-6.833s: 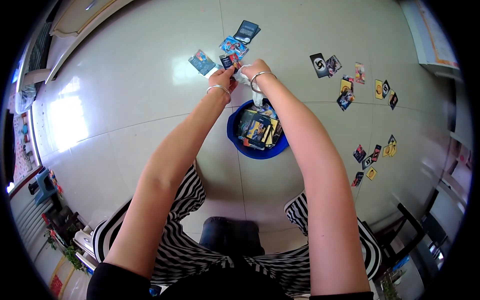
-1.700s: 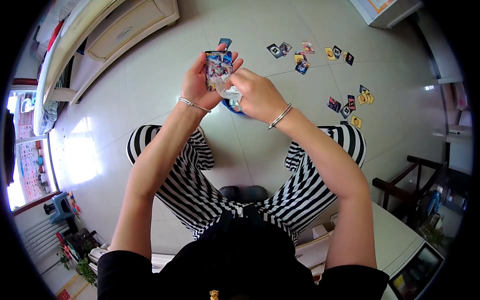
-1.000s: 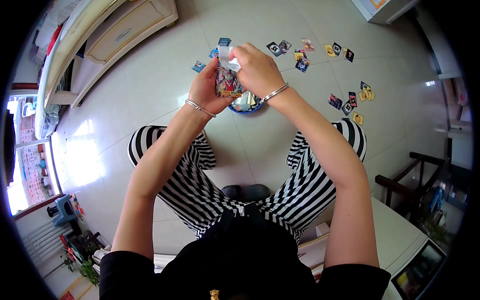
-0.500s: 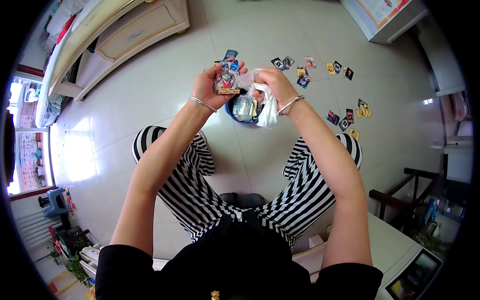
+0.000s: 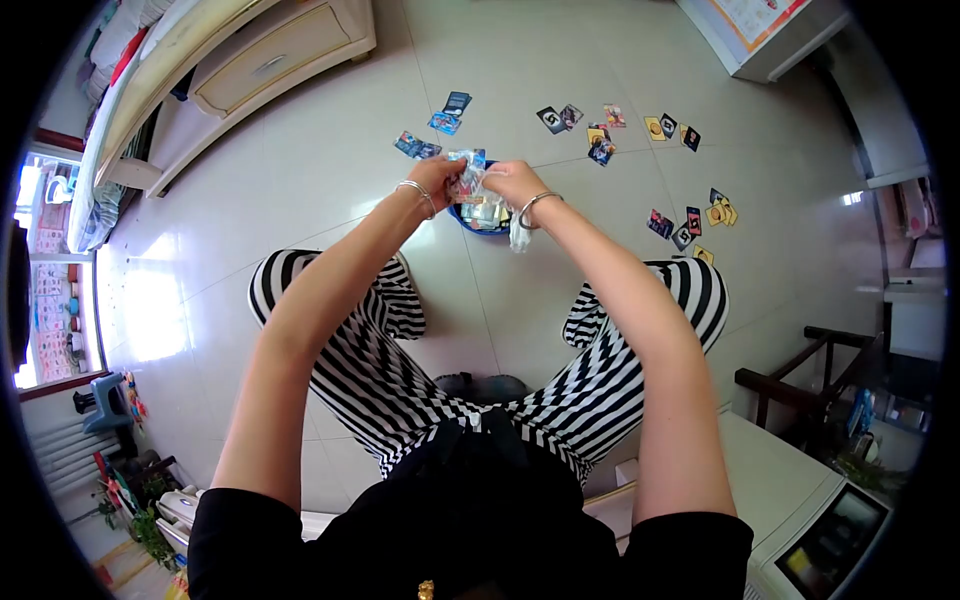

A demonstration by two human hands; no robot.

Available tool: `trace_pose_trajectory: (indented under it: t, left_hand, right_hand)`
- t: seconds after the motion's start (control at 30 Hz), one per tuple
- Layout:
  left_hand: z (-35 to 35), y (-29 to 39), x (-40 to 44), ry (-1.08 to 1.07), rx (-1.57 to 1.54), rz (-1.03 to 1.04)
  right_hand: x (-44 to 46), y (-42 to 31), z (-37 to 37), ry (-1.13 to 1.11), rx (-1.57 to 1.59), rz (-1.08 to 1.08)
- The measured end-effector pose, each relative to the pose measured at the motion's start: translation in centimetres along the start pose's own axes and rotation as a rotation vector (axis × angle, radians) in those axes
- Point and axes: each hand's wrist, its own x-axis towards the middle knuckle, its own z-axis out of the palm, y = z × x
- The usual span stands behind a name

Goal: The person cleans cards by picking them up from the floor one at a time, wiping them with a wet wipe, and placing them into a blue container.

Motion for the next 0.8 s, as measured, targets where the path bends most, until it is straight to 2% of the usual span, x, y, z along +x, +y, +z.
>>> trace_pose_trajectory:
  t: [0.1,0.17,0.23,0.3,0.4,0.47,0.5,0.57,0.63,0.7,0.8]
  left_hand:
    - [-1.2,-3.5,3.1,0.052,-0.06,-0.003]
    - [-3.6,-6.6,5.9,0.054,0.028,-0.078]
    - [-4.1,-9.3,7.1,0.126,-0.074,-0.068]
    - [-3.7,-10.5,7.4,0.23,-0.127,-0.113]
    - [-4.5,-12.5,9.5,0.278,-0.091,-0.124]
    - [-5.4,-13.6,10.8,0.382,0.25,-0.134]
    - [-6.5,-14.4,11.7,0.389,0.249,-0.142]
    - [-8.5,-15.9,13.2,0.345,0.555,-0.051]
    - [-7.3,-14.0,11.5,0.415,0.482,0.002]
    - [-6.6,-11.8,9.7,0.458,0.05,-0.003]
    - [-7.9,-9.6,9.6,0.507,-0.037,0.017]
  right_hand:
    - [2.5,4.5,-0.7,0.052,0.014,0.088]
    - [3.7,7.8,-0.7,0.139,-0.03,0.173]
    - [5.1,11.1,-0.9,0.172,-0.024,0.173]
    - [6.7,14.3,-1.4,0.282,-0.03,0.293]
    - [7.8,17.0,-1.8,0.338,-0.049,0.308]
    - [8.1,18.1,-2.2,0.418,-0.191,0.303]
    - [8.3,18.9,-2.3,0.41,-0.19,0.312]
    - [8.4,20.0,-2.4,0.528,-0.304,0.318]
    - [8.4,19.0,-2.3,0.51,-0.299,0.322]
    - [9.0,18.0,-2.1,0.482,-0.286,0.243]
    - [11.0,16.1,-1.0,0.423,-0.356,0.175]
